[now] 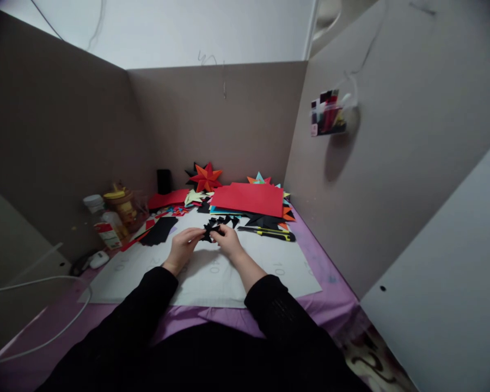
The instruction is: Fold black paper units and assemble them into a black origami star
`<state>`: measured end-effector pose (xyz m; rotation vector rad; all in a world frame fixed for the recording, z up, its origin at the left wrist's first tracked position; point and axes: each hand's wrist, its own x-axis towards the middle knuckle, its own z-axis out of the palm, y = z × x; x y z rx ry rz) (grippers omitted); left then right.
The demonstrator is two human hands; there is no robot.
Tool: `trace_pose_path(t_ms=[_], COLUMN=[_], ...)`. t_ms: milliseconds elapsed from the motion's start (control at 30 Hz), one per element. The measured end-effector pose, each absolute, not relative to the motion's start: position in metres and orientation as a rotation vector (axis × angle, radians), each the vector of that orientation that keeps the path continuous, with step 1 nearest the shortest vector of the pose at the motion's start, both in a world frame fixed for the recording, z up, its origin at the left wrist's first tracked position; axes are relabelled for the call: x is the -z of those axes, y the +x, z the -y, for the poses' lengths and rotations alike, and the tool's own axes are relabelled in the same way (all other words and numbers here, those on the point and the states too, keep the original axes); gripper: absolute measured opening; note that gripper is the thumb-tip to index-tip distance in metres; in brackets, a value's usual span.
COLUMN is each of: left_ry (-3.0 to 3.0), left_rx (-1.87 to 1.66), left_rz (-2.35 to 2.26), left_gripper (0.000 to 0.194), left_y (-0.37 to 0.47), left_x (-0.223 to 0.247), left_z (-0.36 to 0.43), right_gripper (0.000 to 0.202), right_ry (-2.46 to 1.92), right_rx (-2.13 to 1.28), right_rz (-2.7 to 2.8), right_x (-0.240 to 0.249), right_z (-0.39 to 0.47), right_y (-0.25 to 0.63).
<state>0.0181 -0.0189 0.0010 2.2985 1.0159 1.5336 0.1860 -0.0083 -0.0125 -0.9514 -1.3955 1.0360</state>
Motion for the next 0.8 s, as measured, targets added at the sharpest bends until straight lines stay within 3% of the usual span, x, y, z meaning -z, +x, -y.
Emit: trace_pose_path(t_ms=[800], left_ry=[2.062], left_rx=[-1.456], left_rz=[-1.077], left_gripper=[0.012], left_y=[0.0219], left_x=[0.0007], left_z=[0.0116], right_gripper=[0.014], right_ry=[-0.927], right_rx=[-0.794], right_rz=[1.552], right_x=[0.0103], right_z=[0.0133], right_y=[0.1851])
